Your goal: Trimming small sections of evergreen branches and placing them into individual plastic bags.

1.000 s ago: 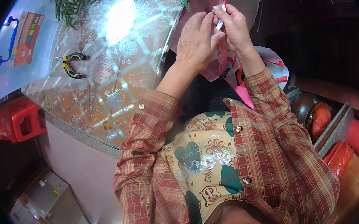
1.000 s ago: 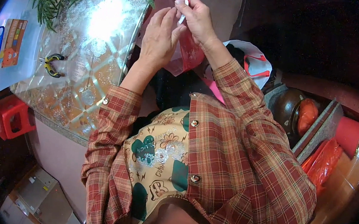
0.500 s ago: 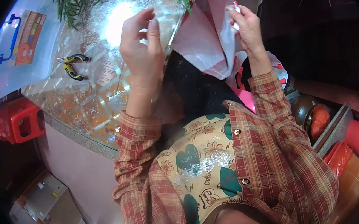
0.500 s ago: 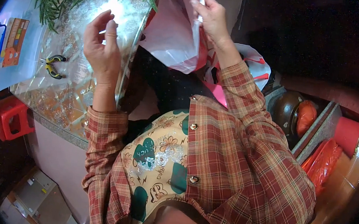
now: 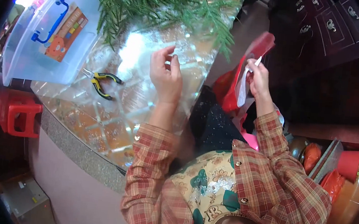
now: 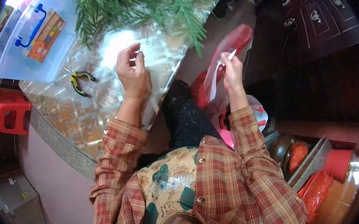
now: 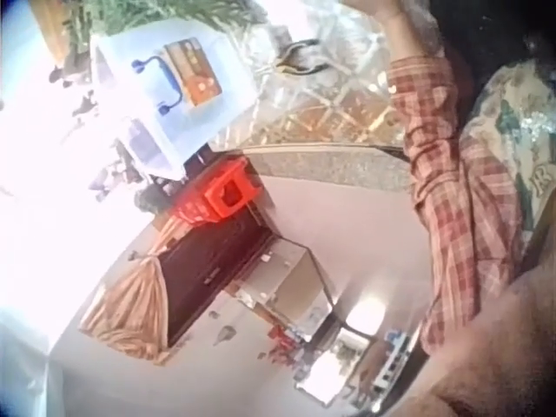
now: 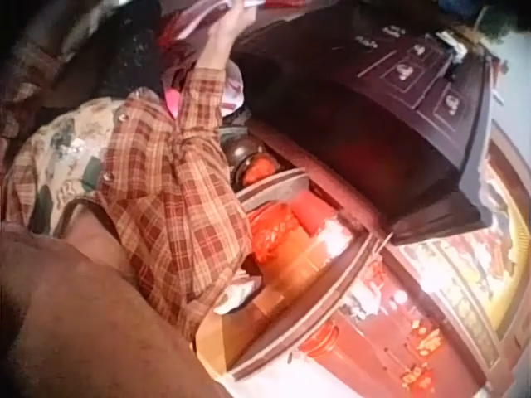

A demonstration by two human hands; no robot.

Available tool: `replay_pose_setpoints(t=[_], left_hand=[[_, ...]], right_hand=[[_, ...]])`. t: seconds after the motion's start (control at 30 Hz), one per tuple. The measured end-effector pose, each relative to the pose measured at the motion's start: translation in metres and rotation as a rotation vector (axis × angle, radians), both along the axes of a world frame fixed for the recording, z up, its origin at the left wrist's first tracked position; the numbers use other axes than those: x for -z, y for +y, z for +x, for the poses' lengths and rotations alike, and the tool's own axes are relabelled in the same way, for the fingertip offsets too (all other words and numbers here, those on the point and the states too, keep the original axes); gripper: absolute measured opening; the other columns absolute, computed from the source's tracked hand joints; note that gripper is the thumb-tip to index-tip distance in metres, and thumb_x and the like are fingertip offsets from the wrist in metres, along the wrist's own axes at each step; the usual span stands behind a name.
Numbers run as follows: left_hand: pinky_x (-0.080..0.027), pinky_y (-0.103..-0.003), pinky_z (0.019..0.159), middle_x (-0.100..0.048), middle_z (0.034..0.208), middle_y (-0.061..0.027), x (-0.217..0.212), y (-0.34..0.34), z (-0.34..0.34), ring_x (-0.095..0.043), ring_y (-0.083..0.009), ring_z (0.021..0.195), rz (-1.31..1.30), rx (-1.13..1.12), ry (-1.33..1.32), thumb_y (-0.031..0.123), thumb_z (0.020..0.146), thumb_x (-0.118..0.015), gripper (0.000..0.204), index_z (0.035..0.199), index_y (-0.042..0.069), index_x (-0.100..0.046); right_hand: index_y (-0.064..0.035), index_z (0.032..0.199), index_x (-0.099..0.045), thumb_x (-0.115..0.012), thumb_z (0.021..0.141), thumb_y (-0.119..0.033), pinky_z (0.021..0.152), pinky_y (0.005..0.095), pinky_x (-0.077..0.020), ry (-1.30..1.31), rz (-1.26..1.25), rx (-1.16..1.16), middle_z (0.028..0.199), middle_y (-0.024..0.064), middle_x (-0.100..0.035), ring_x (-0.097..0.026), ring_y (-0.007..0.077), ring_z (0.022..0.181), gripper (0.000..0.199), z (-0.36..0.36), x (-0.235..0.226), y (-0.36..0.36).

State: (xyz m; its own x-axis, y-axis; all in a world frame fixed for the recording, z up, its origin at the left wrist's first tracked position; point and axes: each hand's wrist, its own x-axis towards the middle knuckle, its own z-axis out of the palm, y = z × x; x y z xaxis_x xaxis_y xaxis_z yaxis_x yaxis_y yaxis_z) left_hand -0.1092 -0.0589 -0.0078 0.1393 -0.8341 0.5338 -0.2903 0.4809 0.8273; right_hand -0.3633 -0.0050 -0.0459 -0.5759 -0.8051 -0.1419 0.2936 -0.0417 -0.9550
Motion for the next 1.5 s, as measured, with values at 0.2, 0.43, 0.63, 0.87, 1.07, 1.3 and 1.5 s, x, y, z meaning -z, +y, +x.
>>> replay_pose_setpoints(t=[0.2,0.43,0.63,0.87,1.07,1.3,1.5], left_hand=[[-0.044,-0.025,0.057,-0.056,0.086,-0.005,0.003,-0.008,0.0,-0.054,-0.0139,0.069,0.027,0.029,0.078,-0.001,0.077,-0.057,0.02,0.095,0.005,-0.06],[-0.045,-0.024,0.06,-0.058,0.084,-0.0043,0.016,-0.016,0.005,-0.055,-0.0119,0.068,0.157,0.055,0.258,0.001,0.08,-0.056,0.016,0.095,0.004,-0.06],[-0.045,-0.024,0.061,-0.059,0.083,-0.0036,0.021,-0.018,0.007,-0.054,-0.0094,0.068,0.252,0.089,0.392,0.003,0.082,-0.055,0.015,0.096,0.002,-0.06],[-0.045,-0.022,0.059,-0.06,0.084,-0.0033,0.023,-0.019,0.008,-0.054,-0.008,0.068,0.29,0.154,0.499,0.002,0.083,-0.054,0.014,0.097,0.001,-0.059],[-0.046,-0.022,0.059,-0.059,0.084,-0.0029,0.021,-0.02,0.004,-0.054,-0.0074,0.067,0.271,0.156,0.516,0.001,0.083,-0.053,0.015,0.097,0.001,-0.058],[-0.046,-0.022,0.06,-0.059,0.083,-0.003,0.019,-0.017,0.004,-0.054,-0.008,0.068,0.292,0.172,0.48,0.001,0.083,-0.053,0.015,0.098,0.001,-0.058],[-0.045,-0.023,0.06,-0.059,0.081,-0.0021,0.021,-0.02,0.001,-0.054,-0.008,0.066,0.265,0.151,0.481,0.002,0.083,-0.053,0.015,0.097,0.001,-0.058]], right_hand=[[-0.0054,0.087,-0.059,-0.055,0.088,-0.017,0.05,0.0179,-0.0339,0.351,0.05,-0.151,0.068,-0.0049,-0.051,-0.043,0.0033,0.057,0.013,0.003,-0.005,-0.025],[-0.0044,0.09,-0.059,-0.054,0.089,-0.024,0.049,0.0179,-0.0319,0.608,0.171,-0.245,0.067,-0.0045,-0.051,-0.041,0.0022,0.055,0.02,-0.01,0.003,-0.033],[-0.0006,0.086,-0.061,-0.056,0.087,-0.031,0.051,0.0242,-0.0424,0.325,0.197,-0.102,0.07,0.0032,-0.058,-0.052,0.0099,0.055,0.03,-0.013,-0.017,-0.029],[-0.0022,0.091,-0.061,-0.059,0.083,-0.025,0.066,0.0252,-0.0455,1.119,0.052,0.046,0.08,0.0048,-0.061,-0.057,0.0114,0.069,0.024,-0.024,-0.035,-0.077],[-0.0047,0.091,-0.062,-0.06,0.079,-0.021,0.068,0.0318,-0.0472,1.504,-0.002,-0.034,0.083,0.0091,-0.061,-0.06,0.0224,0.073,0.02,0.005,-0.044,-0.121],[-0.0045,0.084,-0.061,-0.056,0.08,-0.018,0.069,0.0386,-0.0487,1.774,0.04,-0.002,0.085,0.0132,-0.061,-0.061,0.0293,0.08,0.015,0.007,-0.049,-0.17],[-0.004,0.084,-0.058,-0.053,0.08,-0.013,0.064,0.0432,-0.0499,2.076,0.354,-0.202,0.082,0.0182,-0.062,-0.062,0.0328,0.073,0.012,-0.015,-0.044,-0.205]])
